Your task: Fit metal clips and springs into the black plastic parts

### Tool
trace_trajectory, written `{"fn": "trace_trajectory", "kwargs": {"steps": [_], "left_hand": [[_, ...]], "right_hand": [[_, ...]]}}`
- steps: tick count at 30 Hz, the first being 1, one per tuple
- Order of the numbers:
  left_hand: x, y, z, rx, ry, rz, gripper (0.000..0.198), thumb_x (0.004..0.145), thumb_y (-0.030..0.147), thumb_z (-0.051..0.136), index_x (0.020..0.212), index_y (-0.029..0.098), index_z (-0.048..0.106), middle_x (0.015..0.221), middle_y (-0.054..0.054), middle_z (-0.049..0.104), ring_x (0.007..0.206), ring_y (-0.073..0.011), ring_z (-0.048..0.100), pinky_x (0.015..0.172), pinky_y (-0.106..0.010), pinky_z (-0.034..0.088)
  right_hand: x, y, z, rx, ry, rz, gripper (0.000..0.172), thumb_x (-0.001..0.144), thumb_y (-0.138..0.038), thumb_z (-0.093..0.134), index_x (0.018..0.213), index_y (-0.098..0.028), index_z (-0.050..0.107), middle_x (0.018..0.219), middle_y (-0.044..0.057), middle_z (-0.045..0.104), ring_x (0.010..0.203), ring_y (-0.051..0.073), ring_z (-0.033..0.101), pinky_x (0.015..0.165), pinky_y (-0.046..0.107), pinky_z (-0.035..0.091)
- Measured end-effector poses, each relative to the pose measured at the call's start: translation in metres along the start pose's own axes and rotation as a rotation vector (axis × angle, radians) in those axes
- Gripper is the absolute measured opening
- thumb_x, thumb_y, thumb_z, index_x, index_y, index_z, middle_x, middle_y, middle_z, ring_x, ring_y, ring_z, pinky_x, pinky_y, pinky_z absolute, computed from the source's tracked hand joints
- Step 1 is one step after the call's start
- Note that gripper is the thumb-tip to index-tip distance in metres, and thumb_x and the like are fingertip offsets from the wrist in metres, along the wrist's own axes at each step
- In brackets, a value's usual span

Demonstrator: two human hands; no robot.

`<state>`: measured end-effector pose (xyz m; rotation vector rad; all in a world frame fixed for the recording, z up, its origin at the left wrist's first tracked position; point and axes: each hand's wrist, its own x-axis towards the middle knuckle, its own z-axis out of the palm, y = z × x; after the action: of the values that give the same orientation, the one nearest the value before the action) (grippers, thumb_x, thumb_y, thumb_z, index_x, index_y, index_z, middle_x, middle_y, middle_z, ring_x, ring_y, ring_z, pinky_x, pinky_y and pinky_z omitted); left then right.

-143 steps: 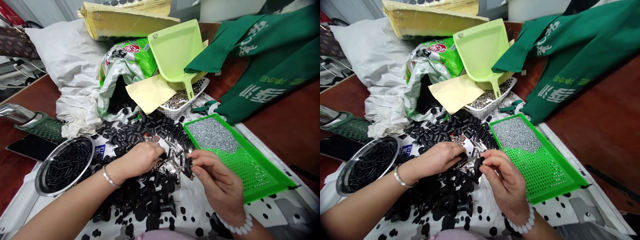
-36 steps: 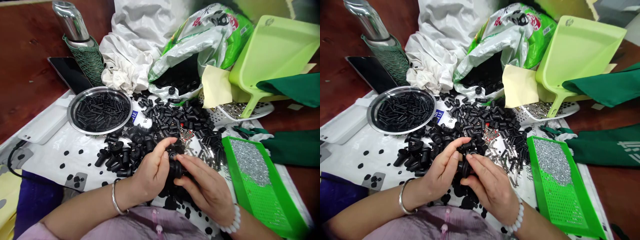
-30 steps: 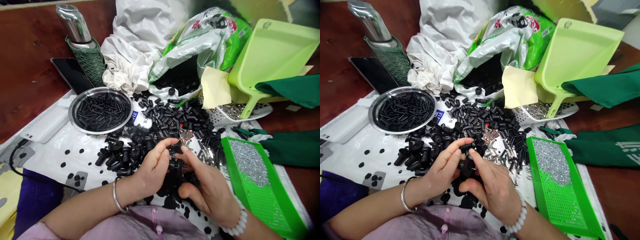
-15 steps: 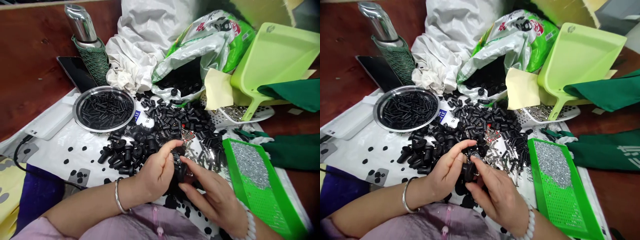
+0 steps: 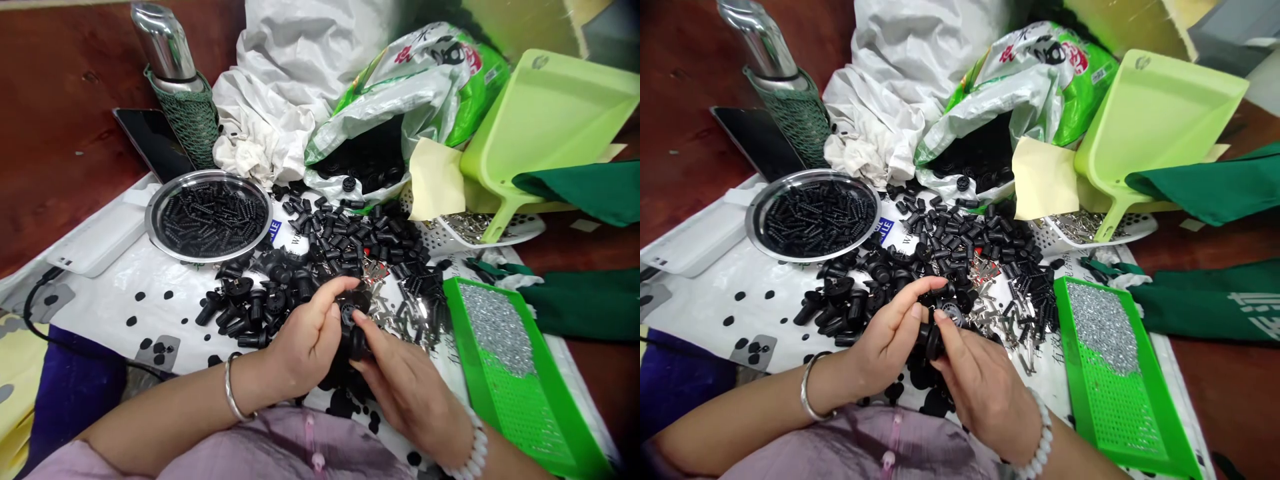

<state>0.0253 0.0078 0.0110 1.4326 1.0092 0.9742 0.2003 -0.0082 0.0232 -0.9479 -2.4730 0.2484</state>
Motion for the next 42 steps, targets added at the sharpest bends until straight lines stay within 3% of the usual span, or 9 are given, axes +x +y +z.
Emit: {"fn": "trace_trajectory", "kwargs": {"steps": [5, 8, 12, 16, 22, 29, 36, 39, 42], "left_hand": [[0.001, 0.002, 0.003, -0.424, -0.055, -0.399, 0.033, 0.092, 0.029, 0.028, 0.117, 0.02, 0.048, 0.059, 0.006, 0.04, 0.038, -0.0041, 0.027, 0.036, -0.014, 0.027], [0.0, 0.0, 0.005, -0.565, -0.058, -0.464, 0.032, 0.091, 0.033, 0.032, 0.118, 0.022, 0.047, 0.057, 0.006, 0.038, 0.037, -0.0033, 0.026, 0.034, -0.012, 0.023], [-0.003, -0.003, 0.005, -0.663, -0.042, -0.407, 0.034, 0.092, 0.033, 0.032, 0.12, 0.021, 0.047, 0.048, 0.009, 0.029, 0.037, -0.0047, 0.022, 0.034, -0.012, 0.021], [-0.004, -0.003, 0.005, -0.652, -0.025, -0.347, 0.033, 0.092, 0.033, 0.033, 0.119, 0.02, 0.047, 0.05, 0.008, 0.033, 0.039, -0.0046, 0.025, 0.036, -0.013, 0.023], [-0.004, -0.003, 0.007, -0.517, -0.017, -0.284, 0.032, 0.093, 0.032, 0.032, 0.119, 0.02, 0.046, 0.055, 0.007, 0.037, 0.041, -0.0046, 0.027, 0.038, -0.014, 0.025], [-0.003, -0.005, 0.012, -0.434, 0.01, -0.25, 0.034, 0.093, 0.034, 0.031, 0.121, 0.019, 0.044, 0.056, 0.006, 0.036, 0.043, -0.006, 0.028, 0.039, -0.016, 0.026], [-0.006, -0.01, 0.014, -0.219, 0.051, -0.096, 0.037, 0.095, 0.033, 0.027, 0.128, 0.021, 0.038, 0.059, 0.005, 0.036, 0.046, -0.0074, 0.03, 0.043, -0.02, 0.026], [-0.007, -0.011, 0.014, -0.148, 0.057, -0.055, 0.037, 0.095, 0.032, 0.027, 0.127, 0.019, 0.039, 0.059, 0.005, 0.035, 0.048, -0.0084, 0.031, 0.045, -0.021, 0.028], [-0.007, -0.011, 0.013, -0.138, 0.057, -0.06, 0.037, 0.094, 0.033, 0.028, 0.125, 0.018, 0.042, 0.061, 0.004, 0.038, 0.049, -0.0083, 0.031, 0.044, -0.02, 0.028]], "right_hand": [[0.007, -0.001, -0.009, -0.062, -0.077, -0.063, 0.056, 0.091, -0.016, 0.038, 0.143, -0.01, 0.018, 0.11, 0.016, 0.062, 0.096, 0.022, 0.062, 0.076, 0.032, 0.055], [0.01, -0.004, -0.011, -0.005, -0.074, -0.042, 0.05, 0.092, -0.018, 0.037, 0.14, -0.01, 0.025, 0.12, 0.016, 0.057, 0.109, 0.022, 0.055, 0.086, 0.032, 0.052], [0.007, -0.007, -0.005, 0.162, 0.024, 0.159, 0.046, 0.089, -0.019, 0.048, 0.132, -0.016, 0.034, 0.11, 0.011, 0.062, 0.094, 0.018, 0.063, 0.079, 0.028, 0.055], [0.004, -0.009, 0.001, 0.287, 0.083, 0.298, 0.032, 0.085, -0.022, 0.055, 0.115, -0.02, 0.047, 0.091, 0.005, 0.066, 0.072, 0.015, 0.065, 0.065, 0.024, 0.056], [0.005, -0.005, -0.005, 0.232, 0.08, 0.151, 0.044, 0.084, -0.01, 0.049, 0.127, -0.02, 0.044, 0.114, 0.01, 0.057, 0.103, 0.02, 0.057, 0.083, 0.032, 0.051], [0.002, -0.004, -0.013, 0.401, 0.03, 0.215, 0.043, 0.086, -0.015, 0.047, 0.129, -0.02, 0.046, 0.091, 0.007, 0.059, 0.079, 0.016, 0.059, 0.065, 0.027, 0.053], [0.005, -0.006, -0.003, 0.735, 0.24, 0.569, 0.014, 0.083, -0.018, 0.057, 0.096, -0.02, 0.061, 0.074, 0.001, 0.066, 0.059, 0.011, 0.063, 0.055, 0.019, 0.055], [0.007, -0.004, -0.002, 0.795, 0.239, 0.583, 0.004, 0.08, -0.018, 0.06, 0.083, -0.018, 0.062, 0.084, 0.004, 0.066, 0.062, 0.011, 0.064, 0.055, 0.018, 0.056], [0.004, -0.003, -0.004, 0.664, 0.211, 0.507, 0.005, 0.08, -0.016, 0.059, 0.081, -0.019, 0.062, 0.094, 0.007, 0.064, 0.083, 0.017, 0.065, 0.065, 0.024, 0.057]]}}
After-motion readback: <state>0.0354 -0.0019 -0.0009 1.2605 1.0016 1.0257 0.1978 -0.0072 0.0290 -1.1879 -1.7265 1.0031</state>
